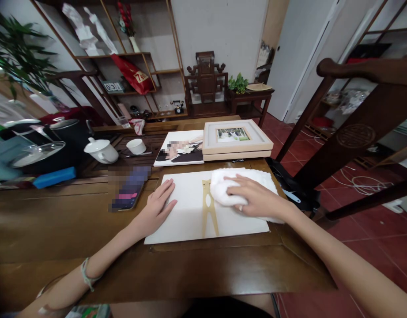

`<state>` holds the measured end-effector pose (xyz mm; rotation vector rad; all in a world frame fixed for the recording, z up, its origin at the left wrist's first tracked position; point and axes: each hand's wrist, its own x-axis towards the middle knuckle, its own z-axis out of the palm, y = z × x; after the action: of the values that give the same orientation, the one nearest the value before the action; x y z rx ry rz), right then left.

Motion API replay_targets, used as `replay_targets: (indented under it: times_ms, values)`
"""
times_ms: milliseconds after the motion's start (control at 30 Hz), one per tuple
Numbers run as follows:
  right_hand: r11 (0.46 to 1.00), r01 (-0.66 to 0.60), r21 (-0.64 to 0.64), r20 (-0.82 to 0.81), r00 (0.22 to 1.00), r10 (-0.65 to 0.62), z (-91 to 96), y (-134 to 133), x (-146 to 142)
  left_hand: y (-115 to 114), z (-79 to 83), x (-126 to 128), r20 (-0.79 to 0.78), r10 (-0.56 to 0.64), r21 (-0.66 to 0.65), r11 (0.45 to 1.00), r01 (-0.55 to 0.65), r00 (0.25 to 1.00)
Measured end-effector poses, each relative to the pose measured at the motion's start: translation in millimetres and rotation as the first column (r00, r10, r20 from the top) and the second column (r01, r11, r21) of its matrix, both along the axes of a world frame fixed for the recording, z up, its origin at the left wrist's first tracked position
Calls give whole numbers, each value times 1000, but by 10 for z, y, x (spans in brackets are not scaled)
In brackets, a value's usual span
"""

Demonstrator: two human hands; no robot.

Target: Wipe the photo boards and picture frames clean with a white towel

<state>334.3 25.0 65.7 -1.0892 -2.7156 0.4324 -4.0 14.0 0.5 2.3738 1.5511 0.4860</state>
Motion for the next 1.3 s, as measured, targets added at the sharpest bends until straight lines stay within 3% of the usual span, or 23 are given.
replay_targets:
  times_ms: [67, 133, 200, 300, 433, 567, 700, 1000, 1100, 1300]
  values:
    - [996, 34, 88, -47, 998, -29, -87, 156, -80, 2, -2, -2, 3, -3, 6, 1000, 3, 1000]
    - [984, 52, 170, -67, 997, -41, -158, 150, -161, 1, -4, -3, 8, -2, 11, 1000, 2, 1000]
    - [973, -13, 230, -54, 998, 27, -210, -18, -232, -2, -3, -1, 15, 1, 6, 1000, -1, 1000]
    - [939, -214, 269, -30, 973, 230, -242, -436, -329, -11, 11, 9, 19, 5, -10, 1000, -5, 1000]
    - [902, -363, 233, -29, 925, 379, -208, -738, -435, -21, 44, 27, 10, 15, -32, 999, -14, 1000]
    - [953, -263, 151, -4, 964, 267, -170, -427, -479, -21, 47, 24, 11, 7, -23, 1000, -7, 1000]
    - [968, -185, 167, 22, 983, 184, -152, -149, -530, -13, 20, 11, 16, -2, -1, 1000, 2, 1000]
    - [941, -332, 68, 102, 940, 325, -7, -798, -600, -11, -36, 6, 45, -12, 46, 999, 10, 999]
    - [936, -336, 102, 129, 938, 322, 17, -669, -655, -12, -42, 4, 39, -10, 43, 999, 8, 999]
    - [913, -296, 281, 261, 939, 224, 7, 13, -962, -11, -43, 1, 58, 5, -1, 1000, -5, 998]
